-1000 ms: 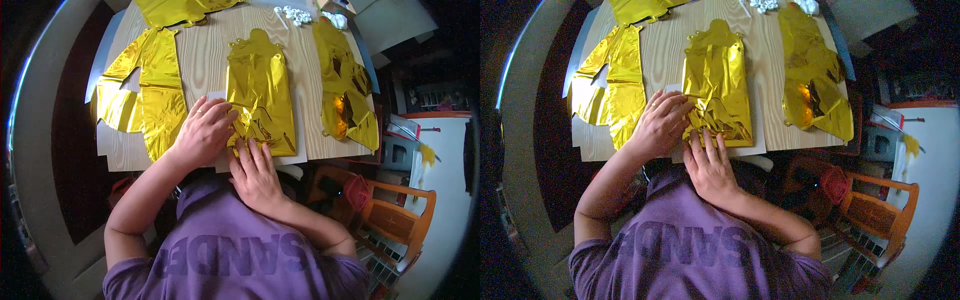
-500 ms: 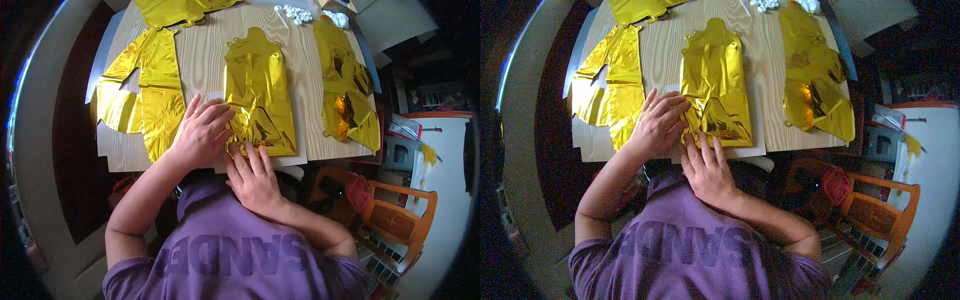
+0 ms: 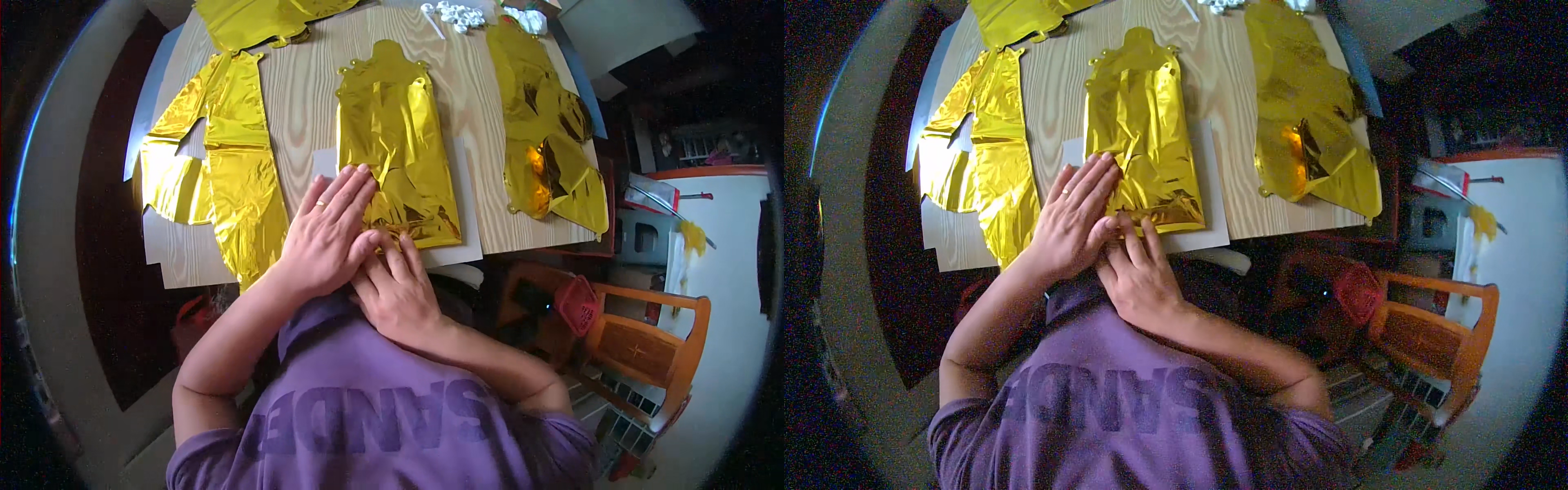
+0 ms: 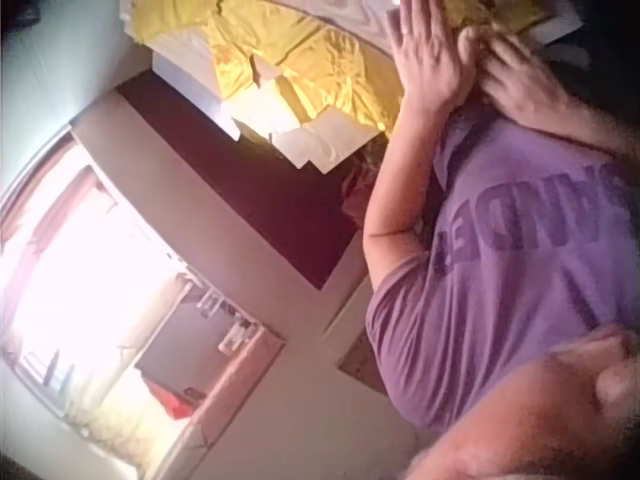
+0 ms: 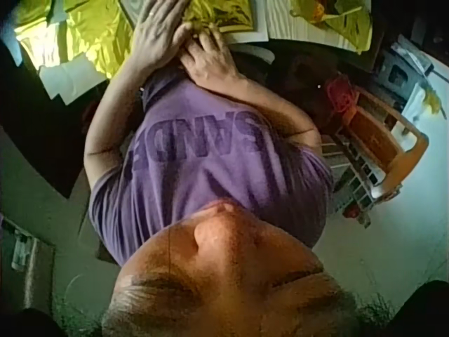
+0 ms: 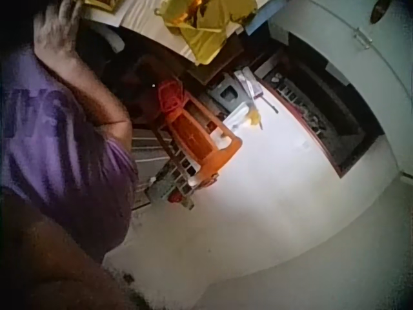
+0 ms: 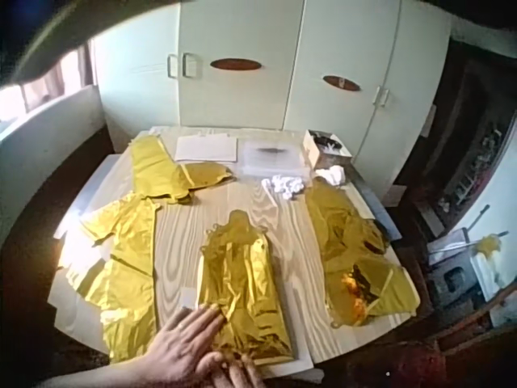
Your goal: Folding gold foil balloons and inserting them into cardboard packaging sleeves.
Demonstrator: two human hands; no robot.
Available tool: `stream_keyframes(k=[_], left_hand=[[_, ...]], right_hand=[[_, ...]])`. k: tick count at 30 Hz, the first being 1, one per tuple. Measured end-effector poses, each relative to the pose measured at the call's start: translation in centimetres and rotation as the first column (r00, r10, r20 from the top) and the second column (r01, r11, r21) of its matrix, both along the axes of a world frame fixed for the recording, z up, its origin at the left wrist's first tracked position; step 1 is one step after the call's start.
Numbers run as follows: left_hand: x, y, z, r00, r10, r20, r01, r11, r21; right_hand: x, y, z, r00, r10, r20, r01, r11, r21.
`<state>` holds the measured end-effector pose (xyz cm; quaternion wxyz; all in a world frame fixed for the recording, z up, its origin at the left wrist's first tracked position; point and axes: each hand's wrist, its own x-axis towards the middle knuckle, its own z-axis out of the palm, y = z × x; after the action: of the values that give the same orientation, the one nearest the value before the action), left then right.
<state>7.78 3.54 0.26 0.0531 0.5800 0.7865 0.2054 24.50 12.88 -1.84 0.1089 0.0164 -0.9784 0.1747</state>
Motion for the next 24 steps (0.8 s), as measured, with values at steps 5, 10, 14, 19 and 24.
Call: stream_keyframes(k=[5, 10, 14, 19, 24], left_hand=[[0.2, -0.2, 0.1, 0.989, -0.037, -0.143, 0.028, 0.998, -0.061], [0.2, -0.2, -0.1, 0.985, -0.041, -0.166, 0.028, 0.997, -0.078], [0.3, -0.2, -0.5, 0.985, -0.025, -0.172, 0.012, 0.997, -0.074], [0.6, -0.1, -0.2, 0.986, -0.014, -0.164, -0.009, 0.990, -0.142], [0.6, 0.1, 0.1, 0.988, -0.019, -0.154, -0.006, 0.987, -0.158]], right_hand=[[0.3, 0.1, -0.2, 1.000, 0.003, 0.018, -0.004, 1.000, 0.023], [0.4, 0.4, -0.8, 0.999, -0.046, 0.009, 0.044, 0.989, 0.141], [1.2, 1.8, 0.8, 0.987, -0.149, 0.067, 0.150, 0.989, -0.009], [3.0, 4.2, 1.4, 0.975, -0.201, 0.098, 0.196, 0.979, 0.056], [3.4, 4.4, 1.8, 0.959, -0.247, 0.141, 0.243, 0.969, 0.046]])
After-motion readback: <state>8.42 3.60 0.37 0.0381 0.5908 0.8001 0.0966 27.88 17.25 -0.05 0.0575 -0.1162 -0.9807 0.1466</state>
